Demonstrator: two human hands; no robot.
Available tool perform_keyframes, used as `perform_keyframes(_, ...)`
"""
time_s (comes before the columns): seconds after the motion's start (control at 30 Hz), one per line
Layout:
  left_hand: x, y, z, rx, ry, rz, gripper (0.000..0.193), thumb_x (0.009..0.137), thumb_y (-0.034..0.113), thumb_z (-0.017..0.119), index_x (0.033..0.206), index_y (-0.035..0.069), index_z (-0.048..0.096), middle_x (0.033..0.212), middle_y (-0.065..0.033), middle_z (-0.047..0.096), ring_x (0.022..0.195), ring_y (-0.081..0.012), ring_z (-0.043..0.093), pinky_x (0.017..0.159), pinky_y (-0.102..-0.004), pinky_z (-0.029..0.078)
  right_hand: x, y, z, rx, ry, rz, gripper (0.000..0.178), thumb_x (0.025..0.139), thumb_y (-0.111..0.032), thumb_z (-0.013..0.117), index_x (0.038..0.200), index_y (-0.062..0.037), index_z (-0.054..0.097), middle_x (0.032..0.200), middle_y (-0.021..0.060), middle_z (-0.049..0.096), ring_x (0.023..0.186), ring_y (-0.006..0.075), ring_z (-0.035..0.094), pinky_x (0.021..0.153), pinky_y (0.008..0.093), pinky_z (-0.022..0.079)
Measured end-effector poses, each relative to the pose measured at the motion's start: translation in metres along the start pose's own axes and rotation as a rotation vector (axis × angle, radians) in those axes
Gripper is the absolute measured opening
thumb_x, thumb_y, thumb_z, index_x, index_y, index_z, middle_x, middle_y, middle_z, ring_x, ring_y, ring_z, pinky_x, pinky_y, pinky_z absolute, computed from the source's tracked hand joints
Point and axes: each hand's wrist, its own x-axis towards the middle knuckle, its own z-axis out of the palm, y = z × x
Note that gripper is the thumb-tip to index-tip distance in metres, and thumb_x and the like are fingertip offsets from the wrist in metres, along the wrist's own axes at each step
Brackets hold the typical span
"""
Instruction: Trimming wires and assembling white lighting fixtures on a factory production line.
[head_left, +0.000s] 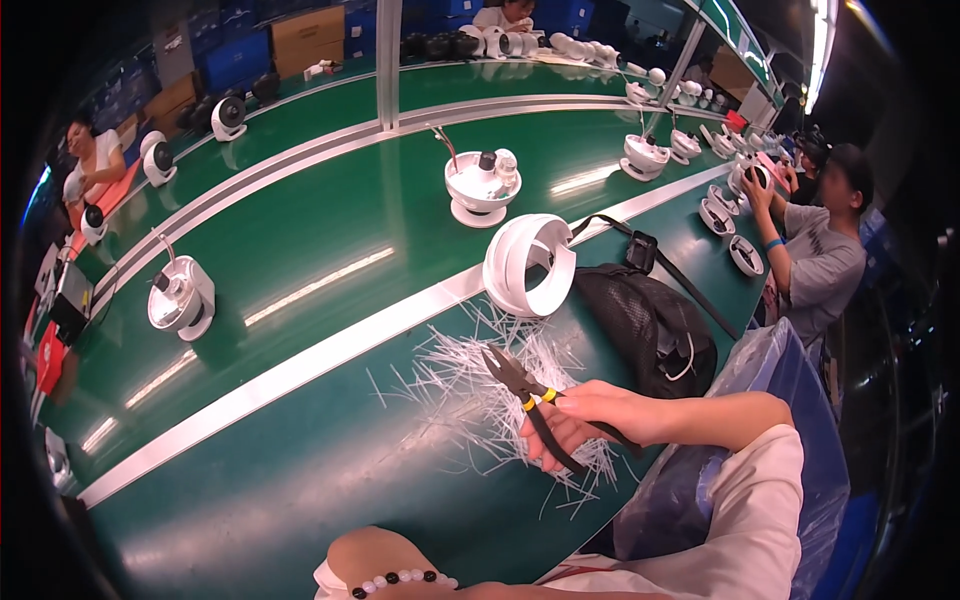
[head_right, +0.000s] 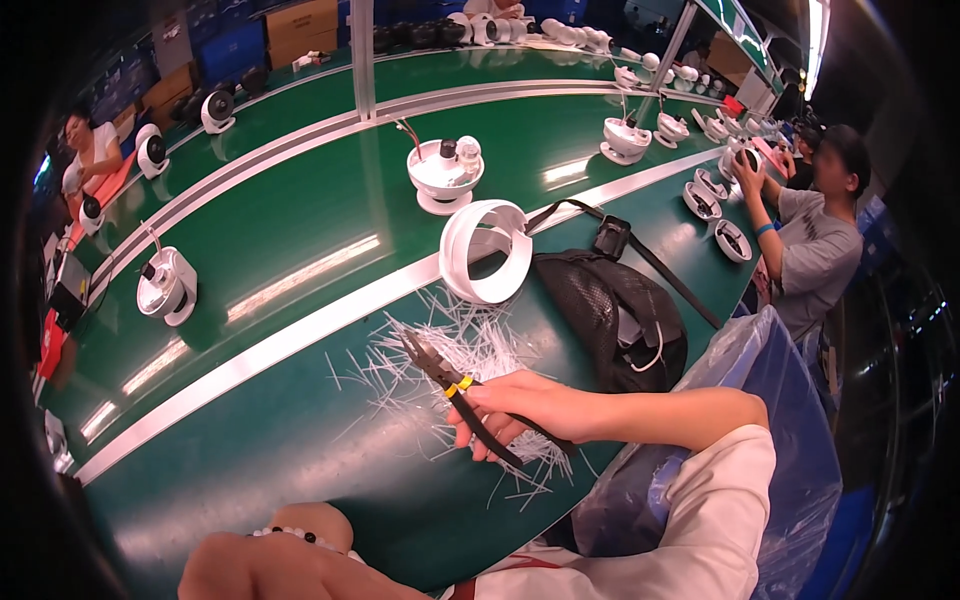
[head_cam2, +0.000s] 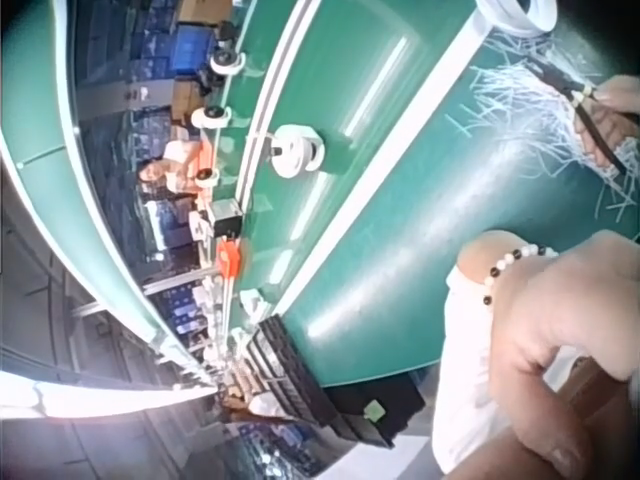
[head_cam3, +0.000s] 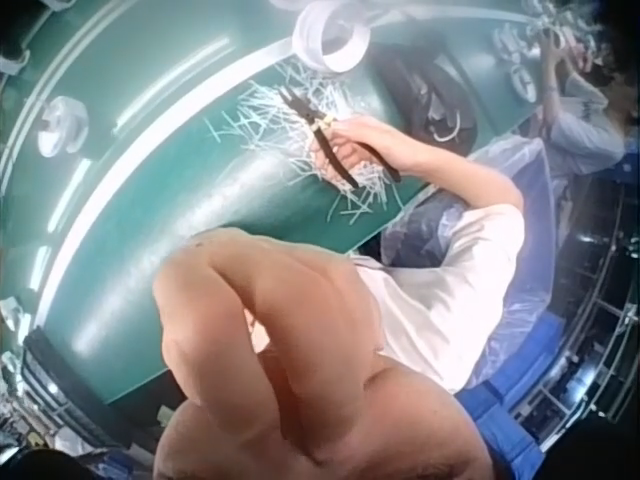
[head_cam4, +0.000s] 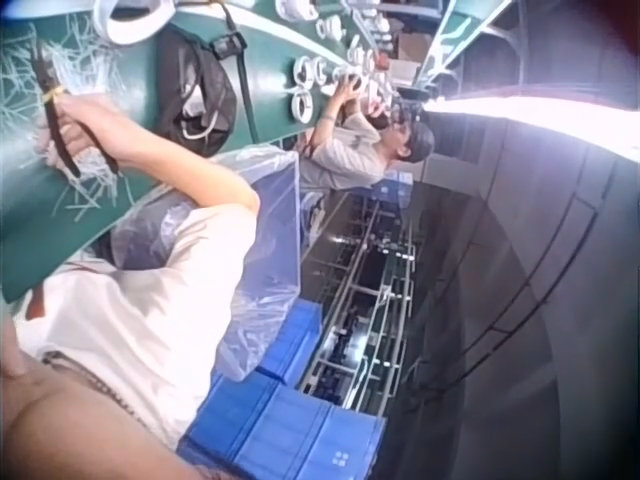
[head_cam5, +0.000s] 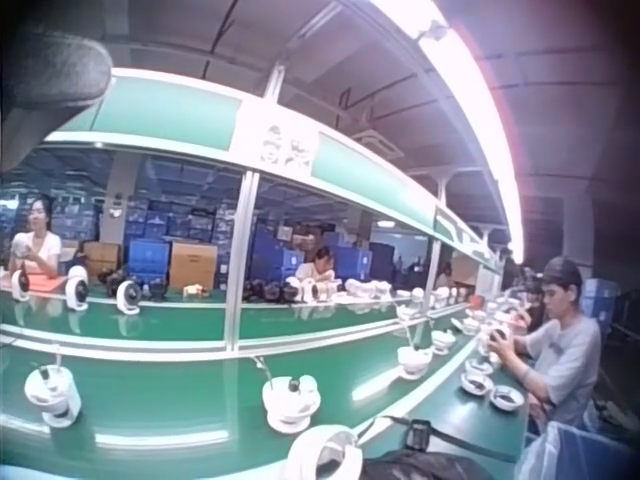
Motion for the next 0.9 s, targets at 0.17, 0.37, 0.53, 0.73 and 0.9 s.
perform_keyframes(0.17, 0.007, -0.006, -0.015, -0.158, -0.057, 0.066, 0.026, 0.077, 0.006, 0.054, 0.057, 0.011, 0.039, 0.058, -0.0071, 0.052, 0.044, -0.0111, 0.044, 0.046, -0.0222, 0.037, 0.001, 0.001, 0.000, -0.010, 0.008, 0.013, 0.043, 0.089, -0.034, 0.030, 0.107, 0.0025, 0.046, 0.093, 0.0101, 0.055, 0.078, 0.0149, 0.056, 0.071, 0.0258, 0.046)
perform_keyframes(0.37, 0.040, -0.003, -0.038, -0.235, -0.728, -0.044, 0.020, 0.073, 0.006, 0.060, 0.059, 0.009, 0.046, 0.062, -0.0075, 0.055, 0.052, -0.0157, 0.049, 0.050, -0.0220, 0.039, 0.001, 0.002, -0.002, 0.012, 0.022, 0.016, 0.043, 0.089, -0.034, 0.032, 0.106, 0.0020, 0.047, 0.093, 0.0095, 0.056, 0.078, 0.0145, 0.057, 0.069, 0.0250, 0.046)
perform_keyframes(0.53, 0.038, -0.019, -0.040, -0.141, -0.599, 0.217, 0.016, 0.074, 0.005, 0.057, 0.061, 0.009, 0.050, 0.071, -0.0069, 0.057, 0.063, -0.0201, 0.050, 0.058, -0.0261, 0.041, 0.005, 0.004, 0.000, 0.056, 0.036, 0.022, 0.040, 0.087, -0.037, 0.037, 0.100, -0.0008, 0.049, 0.087, 0.0078, 0.056, 0.071, 0.0128, 0.057, 0.064, 0.0226, 0.047)
perform_keyframes(0.73, 0.074, -0.011, -0.061, 0.041, -1.128, 0.397, 0.019, 0.074, 0.000, 0.052, 0.059, 0.010, 0.048, 0.071, -0.0028, 0.058, 0.071, -0.0183, 0.054, 0.064, -0.0268, 0.039, 0.004, 0.005, 0.000, 0.028, 0.044, -0.002, 0.045, 0.086, -0.042, 0.037, 0.099, -0.0003, 0.048, 0.086, 0.0083, 0.056, 0.068, 0.0132, 0.057, 0.060, 0.0230, 0.046)
perform_keyframes(0.9, 0.057, -0.020, -0.077, -0.091, -0.930, 0.570, 0.025, 0.071, -0.003, 0.046, 0.052, 0.012, 0.041, 0.053, 0.0006, 0.053, 0.045, -0.0120, 0.051, 0.053, -0.0219, 0.035, 0.001, 0.005, -0.002, 0.017, 0.051, -0.014, 0.045, 0.086, -0.042, 0.036, 0.098, 0.0001, 0.048, 0.085, 0.0087, 0.055, 0.067, 0.0137, 0.056, 0.059, 0.0237, 0.047)
